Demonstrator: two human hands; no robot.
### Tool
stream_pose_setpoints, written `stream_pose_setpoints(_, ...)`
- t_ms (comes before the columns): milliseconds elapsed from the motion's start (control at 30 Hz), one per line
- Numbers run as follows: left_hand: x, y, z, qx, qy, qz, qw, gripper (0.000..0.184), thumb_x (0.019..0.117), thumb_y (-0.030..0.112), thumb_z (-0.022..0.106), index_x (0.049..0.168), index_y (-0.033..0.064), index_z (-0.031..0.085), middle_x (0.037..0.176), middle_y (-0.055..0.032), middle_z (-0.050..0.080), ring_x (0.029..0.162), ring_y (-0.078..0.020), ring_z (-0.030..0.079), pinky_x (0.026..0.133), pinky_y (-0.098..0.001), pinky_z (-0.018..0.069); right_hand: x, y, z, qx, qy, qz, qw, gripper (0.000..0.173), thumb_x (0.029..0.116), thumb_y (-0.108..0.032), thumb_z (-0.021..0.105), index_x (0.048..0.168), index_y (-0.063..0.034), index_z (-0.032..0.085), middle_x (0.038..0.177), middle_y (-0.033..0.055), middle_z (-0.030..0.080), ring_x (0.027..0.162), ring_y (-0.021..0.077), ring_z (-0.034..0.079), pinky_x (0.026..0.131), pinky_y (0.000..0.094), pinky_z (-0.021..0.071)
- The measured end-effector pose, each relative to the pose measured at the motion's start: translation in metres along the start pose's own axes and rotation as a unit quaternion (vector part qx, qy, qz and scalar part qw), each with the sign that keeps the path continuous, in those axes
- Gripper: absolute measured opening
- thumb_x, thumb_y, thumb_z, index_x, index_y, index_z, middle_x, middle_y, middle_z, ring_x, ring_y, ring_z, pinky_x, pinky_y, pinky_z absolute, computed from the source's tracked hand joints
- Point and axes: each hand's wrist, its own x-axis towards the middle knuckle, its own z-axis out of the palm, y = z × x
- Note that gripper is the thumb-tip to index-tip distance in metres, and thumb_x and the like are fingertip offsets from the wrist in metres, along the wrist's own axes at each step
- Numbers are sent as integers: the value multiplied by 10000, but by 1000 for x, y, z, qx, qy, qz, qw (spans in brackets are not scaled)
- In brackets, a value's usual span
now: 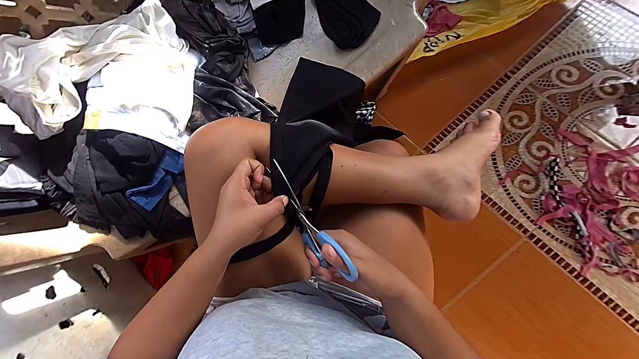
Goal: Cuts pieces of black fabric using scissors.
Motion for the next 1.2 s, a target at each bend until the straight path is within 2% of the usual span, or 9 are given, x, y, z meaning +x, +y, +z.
stream_pose_setpoints(100,0,0,-1,-4,0,0,1000,414,770,-150,676,931,120,406,740,59,652,665,-13,652,642,-174,544,-1,-4,4,3,33,17,999,401,913,-614,637,801,-232,586,669,-183,541,567,-85,502,526,91,395)
stream_pose_setpoints(300,0,-1,-1,-12,-3,2,1000,425,766,-153,680,933,123,402,739,63,654,667,-14,654,647,-179,547,-3,1,8,28,53,15,998,390,904,-598,666,793,-231,597,676,-183,550,553,-92,484,504,84,376)
stream_pose_setpoints(433,0,-4,0,17,-14,24,999,400,776,-129,685,924,121,409,753,70,645,676,-3,646,654,-174,549,0,-1,7,17,38,25,999,459,881,-671,645,808,-221,592,672,-170,554,556,-76,504,508,93,393)
stream_pose_setpoints(533,0,-5,0,16,-11,33,999,390,781,-121,683,919,123,412,748,71,646,676,1,646,654,-173,548,3,6,5,28,25,-6,999,482,887,-699,619,800,-225,600,673,-169,559,559,-76,509,512,94,398)
stream_pose_setpoints(733,-2,-5,2,-7,6,27,1000,414,774,-140,687,920,124,403,740,70,657,672,-1,653,646,-172,547,2,15,7,46,47,-31,997,398,904,-616,660,790,-237,615,703,-187,568,579,-94,502,528,84,400)
stream_pose_setpoints(833,-2,-6,2,-6,-3,29,1000,408,774,-137,685,919,124,408,743,72,652,677,-2,654,654,-175,553,2,15,7,47,39,-35,998,448,890,-666,640,793,-230,608,691,-178,563,569,-88,498,516,88,390)
stream_pose_setpoints(933,-1,-11,-2,2,-34,51,998,394,781,-115,691,932,121,416,767,79,651,694,1,652,671,-177,555,3,18,4,63,-7,-51,997,509,899,-718,577,863,-211,607,708,-165,563,589,-81,509,532,93,395)
stream_pose_setpoints(1100,-1,-16,-6,-12,-43,75,996,408,774,-111,694,931,134,407,771,84,648,709,3,652,680,-177,553,5,17,1,33,-11,-57,998,494,916,-701,571,835,-214,597,701,-169,554,601,-81,515,547,92,403)
stream_pose_setpoints(1200,-2,-17,-7,-30,-43,82,995,423,773,-117,692,939,142,402,770,91,658,716,4,660,679,-175,552,4,17,1,36,-3,-63,997,445,942,-643,585,823,-215,606,705,-175,552,604,-88,512,550,88,404)
